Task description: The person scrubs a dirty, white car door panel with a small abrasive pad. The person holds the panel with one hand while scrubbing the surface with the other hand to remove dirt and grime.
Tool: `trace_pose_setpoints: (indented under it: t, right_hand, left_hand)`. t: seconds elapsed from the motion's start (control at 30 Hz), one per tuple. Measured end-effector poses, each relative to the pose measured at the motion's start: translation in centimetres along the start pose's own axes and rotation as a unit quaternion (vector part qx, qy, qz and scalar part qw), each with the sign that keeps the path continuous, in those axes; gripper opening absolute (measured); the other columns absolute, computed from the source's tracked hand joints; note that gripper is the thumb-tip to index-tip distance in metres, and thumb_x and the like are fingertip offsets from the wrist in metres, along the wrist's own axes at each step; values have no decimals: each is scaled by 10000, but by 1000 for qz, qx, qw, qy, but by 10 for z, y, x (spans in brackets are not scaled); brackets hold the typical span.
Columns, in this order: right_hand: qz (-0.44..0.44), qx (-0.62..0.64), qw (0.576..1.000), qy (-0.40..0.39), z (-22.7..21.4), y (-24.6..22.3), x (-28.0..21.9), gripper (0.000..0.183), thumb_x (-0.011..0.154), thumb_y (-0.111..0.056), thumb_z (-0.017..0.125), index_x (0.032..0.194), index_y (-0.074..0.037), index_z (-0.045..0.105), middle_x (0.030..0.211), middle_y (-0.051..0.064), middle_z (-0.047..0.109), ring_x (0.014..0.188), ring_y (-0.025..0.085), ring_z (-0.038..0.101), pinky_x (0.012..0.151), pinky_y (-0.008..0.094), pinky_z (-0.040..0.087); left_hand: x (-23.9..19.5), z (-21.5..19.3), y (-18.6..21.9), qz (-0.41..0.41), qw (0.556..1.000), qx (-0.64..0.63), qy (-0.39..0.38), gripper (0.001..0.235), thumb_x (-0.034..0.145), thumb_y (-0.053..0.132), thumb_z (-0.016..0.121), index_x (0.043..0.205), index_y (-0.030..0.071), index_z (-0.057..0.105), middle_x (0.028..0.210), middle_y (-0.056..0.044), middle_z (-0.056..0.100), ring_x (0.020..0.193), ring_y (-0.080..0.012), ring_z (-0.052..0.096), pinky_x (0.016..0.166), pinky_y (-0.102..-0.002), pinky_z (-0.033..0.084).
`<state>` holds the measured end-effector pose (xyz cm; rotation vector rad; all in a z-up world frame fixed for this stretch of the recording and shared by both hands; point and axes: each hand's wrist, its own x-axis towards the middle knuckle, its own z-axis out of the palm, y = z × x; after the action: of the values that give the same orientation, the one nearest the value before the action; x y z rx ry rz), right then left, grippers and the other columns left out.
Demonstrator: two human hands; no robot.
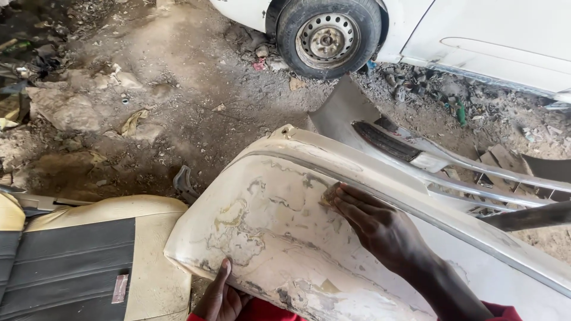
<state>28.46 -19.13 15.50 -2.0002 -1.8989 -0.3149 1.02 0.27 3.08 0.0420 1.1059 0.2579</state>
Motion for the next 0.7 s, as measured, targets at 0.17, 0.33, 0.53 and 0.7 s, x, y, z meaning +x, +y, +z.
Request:
trace_pose_setpoints:
  t: [0.17,0.33,0.53,0.7]
  right_hand:
    - [-19,38,999,21,33,8,44,435,1060,-90,736,1487,-15,698,1478,168,758,1434,394,693,1155,482,624]
    - [-31,63,997,31,73,17,96,332,1090,-86,717,1416,-47,768,1434,119,788,1348,327,735,1137,458,626]
    - [-57,87,993,48,61,17,52,402,1090,55,657,1492,33,673,1526,222,712,1423,415,689,1224,496,585]
    - [-24,11,1000,18,-2,-5,5,430,1094,-39,674,1524,-44,677,1547,146,720,1442,337,699,1128,455,637]
  left_hand:
    - [21,-14,-3,10,1000,-10,-19,679,986,294,570,1661,240,520,1680,-103,615,1558,-291,542,1284,-549,442]
    - [-12,10,3,-5,1000,11,7,738,974,380,585,1693,236,510,1716,-120,595,1592,-324,525,1309,-554,435]
    - [7,-6,-6,18,999,37,2,779,933,470,575,1692,312,499,1700,-75,607,1553,-322,553,1249,-553,462]
    - [23,-16,-4,-5,999,49,-7,842,887,509,597,1684,251,516,1695,-142,618,1533,-366,572,1213,-547,475]
